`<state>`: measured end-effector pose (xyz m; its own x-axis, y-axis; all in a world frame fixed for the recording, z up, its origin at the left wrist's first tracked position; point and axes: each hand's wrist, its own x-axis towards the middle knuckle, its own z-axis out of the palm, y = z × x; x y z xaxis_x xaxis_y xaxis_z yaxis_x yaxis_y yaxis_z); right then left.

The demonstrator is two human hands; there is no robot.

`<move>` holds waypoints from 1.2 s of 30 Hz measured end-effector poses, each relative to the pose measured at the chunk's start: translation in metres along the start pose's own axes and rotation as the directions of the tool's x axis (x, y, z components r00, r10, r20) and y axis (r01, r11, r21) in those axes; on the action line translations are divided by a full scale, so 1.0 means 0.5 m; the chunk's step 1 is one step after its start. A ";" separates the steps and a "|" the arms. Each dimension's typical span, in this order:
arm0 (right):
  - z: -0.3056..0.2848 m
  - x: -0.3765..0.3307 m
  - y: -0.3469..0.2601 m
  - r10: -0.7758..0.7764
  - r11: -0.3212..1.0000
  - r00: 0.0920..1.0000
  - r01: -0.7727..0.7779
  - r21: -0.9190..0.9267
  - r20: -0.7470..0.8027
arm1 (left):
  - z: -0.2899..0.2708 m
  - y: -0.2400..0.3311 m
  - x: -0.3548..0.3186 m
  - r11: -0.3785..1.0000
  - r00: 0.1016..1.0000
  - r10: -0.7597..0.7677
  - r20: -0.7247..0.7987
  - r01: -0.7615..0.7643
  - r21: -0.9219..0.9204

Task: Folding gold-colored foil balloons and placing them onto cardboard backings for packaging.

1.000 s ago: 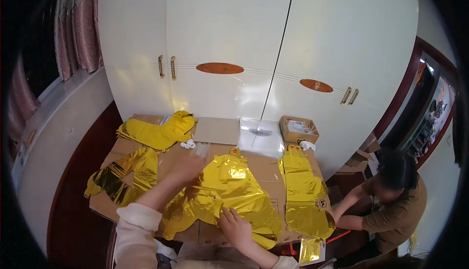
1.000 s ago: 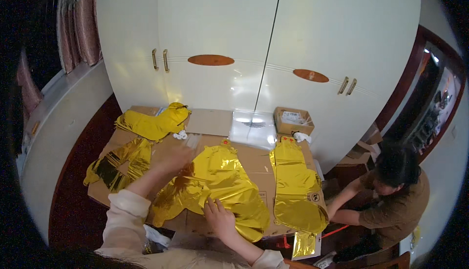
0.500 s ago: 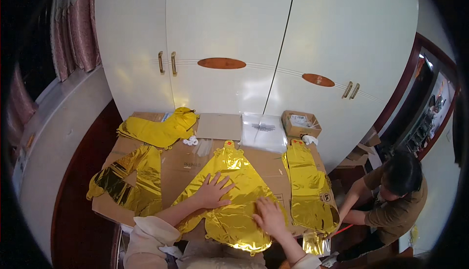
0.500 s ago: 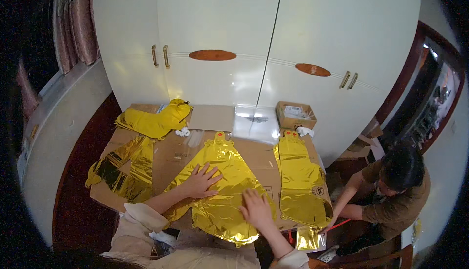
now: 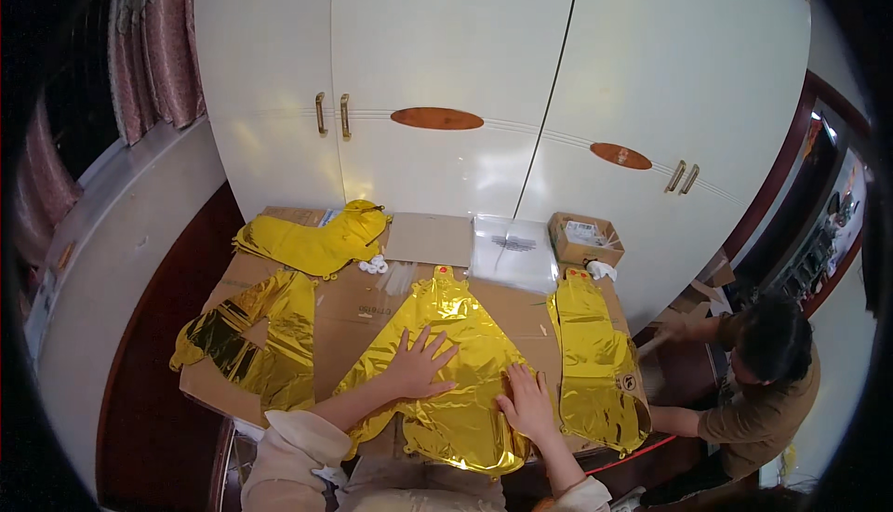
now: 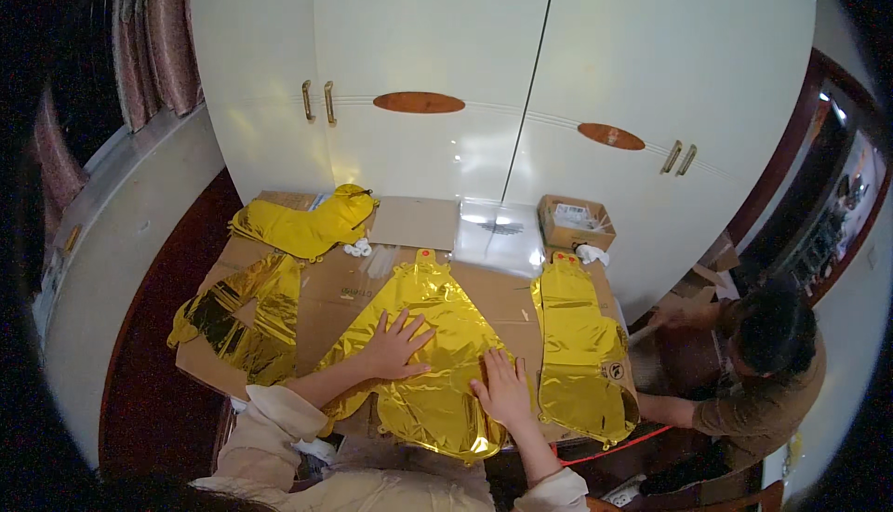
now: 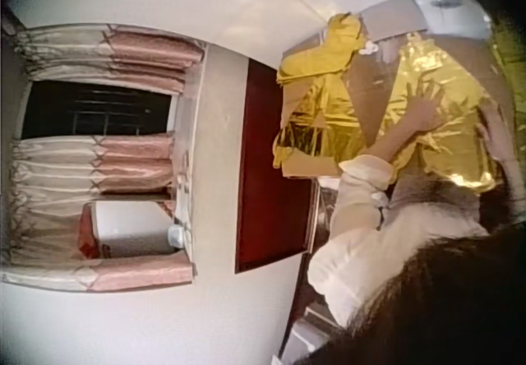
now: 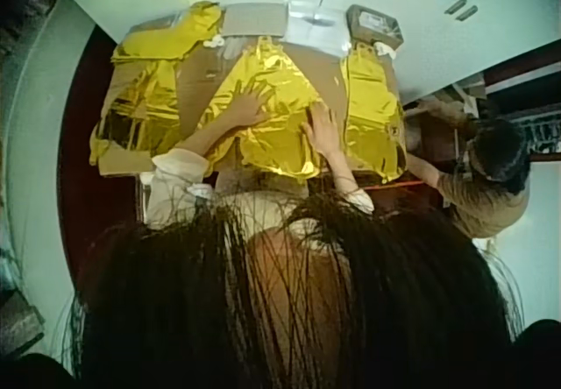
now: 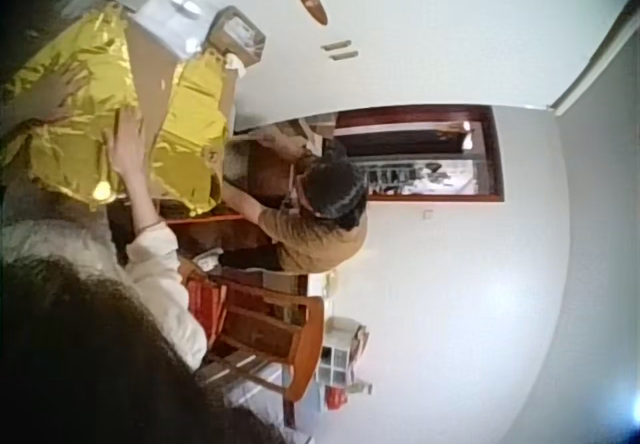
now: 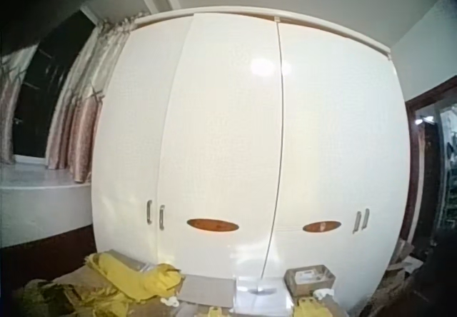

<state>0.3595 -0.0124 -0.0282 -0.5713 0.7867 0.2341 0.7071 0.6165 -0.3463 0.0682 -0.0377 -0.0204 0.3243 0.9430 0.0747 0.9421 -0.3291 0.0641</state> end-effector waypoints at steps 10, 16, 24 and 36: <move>-0.040 -0.005 -0.015 -0.034 0.998 0.997 0.030 0.051 0.068 | -0.011 0.001 -0.008 0.999 0.998 -0.042 0.055 0.043 -0.006; -0.065 -0.036 -0.033 -0.186 0.977 0.973 0.198 -0.082 0.137 | -0.005 -0.001 -0.012 0.999 0.999 -0.033 0.035 0.033 0.007; -0.054 -0.070 -0.012 -0.125 0.989 0.980 0.135 -0.057 0.152 | 0.005 -0.002 -0.012 1.000 1.000 -0.008 -0.024 0.008 0.006; -0.053 -0.070 -0.018 -0.105 0.993 0.984 0.112 -0.047 0.141 | 0.000 -0.004 -0.017 1.000 0.999 0.006 -0.039 -0.007 -0.015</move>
<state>0.3843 -0.0444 -0.0090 -0.6950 0.7055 0.1387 0.6575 0.7017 -0.2744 0.0634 -0.0452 -0.0212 0.3267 0.9382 0.1141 0.9384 -0.3364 0.0786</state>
